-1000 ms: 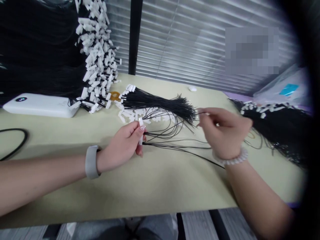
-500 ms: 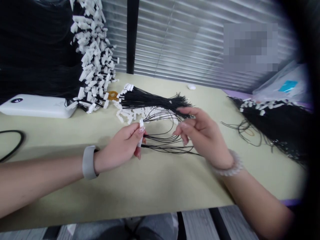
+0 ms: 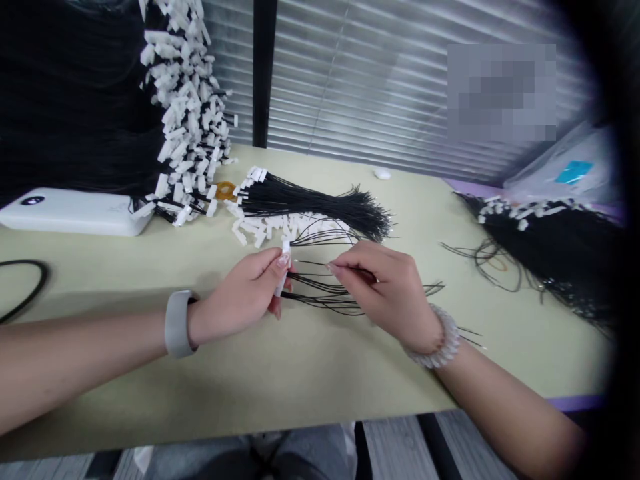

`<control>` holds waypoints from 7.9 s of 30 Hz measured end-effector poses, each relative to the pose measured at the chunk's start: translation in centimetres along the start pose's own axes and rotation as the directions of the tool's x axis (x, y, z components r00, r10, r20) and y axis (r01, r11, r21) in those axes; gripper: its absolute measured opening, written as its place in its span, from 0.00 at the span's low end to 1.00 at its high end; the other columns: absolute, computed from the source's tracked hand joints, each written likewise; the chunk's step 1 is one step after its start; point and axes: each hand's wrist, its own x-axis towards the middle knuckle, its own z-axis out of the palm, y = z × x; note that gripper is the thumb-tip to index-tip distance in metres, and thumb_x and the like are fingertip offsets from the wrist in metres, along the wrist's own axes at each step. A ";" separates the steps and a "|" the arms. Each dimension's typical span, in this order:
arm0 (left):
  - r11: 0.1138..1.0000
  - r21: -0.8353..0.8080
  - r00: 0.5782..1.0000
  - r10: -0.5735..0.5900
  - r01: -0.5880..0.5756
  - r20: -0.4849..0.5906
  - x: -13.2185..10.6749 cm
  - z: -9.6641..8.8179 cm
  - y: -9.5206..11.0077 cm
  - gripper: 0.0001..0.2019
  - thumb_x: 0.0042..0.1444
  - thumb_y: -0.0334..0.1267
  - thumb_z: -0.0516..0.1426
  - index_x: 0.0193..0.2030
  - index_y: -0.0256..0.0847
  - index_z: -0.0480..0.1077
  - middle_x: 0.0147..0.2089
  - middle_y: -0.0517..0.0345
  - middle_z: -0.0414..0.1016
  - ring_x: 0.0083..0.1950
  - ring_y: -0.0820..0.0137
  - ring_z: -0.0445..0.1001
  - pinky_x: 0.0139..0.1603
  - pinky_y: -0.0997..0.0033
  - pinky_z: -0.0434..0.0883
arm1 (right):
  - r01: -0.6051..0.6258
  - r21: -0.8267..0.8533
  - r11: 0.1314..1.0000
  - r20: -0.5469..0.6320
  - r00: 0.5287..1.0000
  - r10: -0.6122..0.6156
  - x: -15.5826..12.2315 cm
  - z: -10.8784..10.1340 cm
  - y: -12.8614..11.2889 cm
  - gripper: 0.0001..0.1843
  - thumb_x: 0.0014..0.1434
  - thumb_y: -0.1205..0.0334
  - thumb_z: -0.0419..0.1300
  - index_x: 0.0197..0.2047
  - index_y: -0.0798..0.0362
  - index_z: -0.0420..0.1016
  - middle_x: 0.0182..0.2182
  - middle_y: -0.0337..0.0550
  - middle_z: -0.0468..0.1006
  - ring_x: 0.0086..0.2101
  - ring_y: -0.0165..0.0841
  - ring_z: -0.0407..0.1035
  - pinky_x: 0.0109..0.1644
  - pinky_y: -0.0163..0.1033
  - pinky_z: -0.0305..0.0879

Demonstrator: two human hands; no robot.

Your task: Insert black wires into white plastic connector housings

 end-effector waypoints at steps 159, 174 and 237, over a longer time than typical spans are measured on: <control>0.987 -0.157 1.000 -0.022 0.024 0.018 0.7 -0.4 -0.3 0.15 0.57 0.49 0.48 0.34 0.39 0.65 0.27 0.61 0.66 0.23 0.76 0.68 0.27 0.74 0.68 | -0.174 -0.061 0.983 0.049 0.983 0.177 -0.1 -0.2 -0.6 0.09 0.57 0.64 0.54 0.25 0.54 0.65 0.16 0.31 0.63 0.19 0.19 0.53 0.24 0.28 0.53; 0.977 -0.211 0.999 -0.035 0.039 0.024 0.8 -0.3 -0.7 0.15 0.55 0.50 0.49 0.34 0.40 0.66 0.29 0.59 0.66 0.25 0.75 0.68 0.27 0.72 0.70 | -0.228 -0.057 0.972 0.054 0.971 0.231 0.0 -0.4 -0.3 0.11 0.56 0.65 0.53 0.23 0.54 0.59 0.15 0.32 0.61 0.19 0.21 0.53 0.23 0.29 0.52; 0.818 -0.571 0.964 -0.095 -0.067 -0.249 1.0 -0.3 -0.3 0.11 0.55 0.45 0.52 0.33 0.38 0.63 0.31 0.59 0.63 0.31 0.75 0.65 0.31 0.74 0.69 | -0.034 -0.064 0.997 0.589 0.806 0.065 0.5 -2.7 1.4 0.15 0.61 0.58 0.48 0.28 0.54 0.69 0.22 0.37 0.69 0.24 0.25 0.61 0.29 0.32 0.56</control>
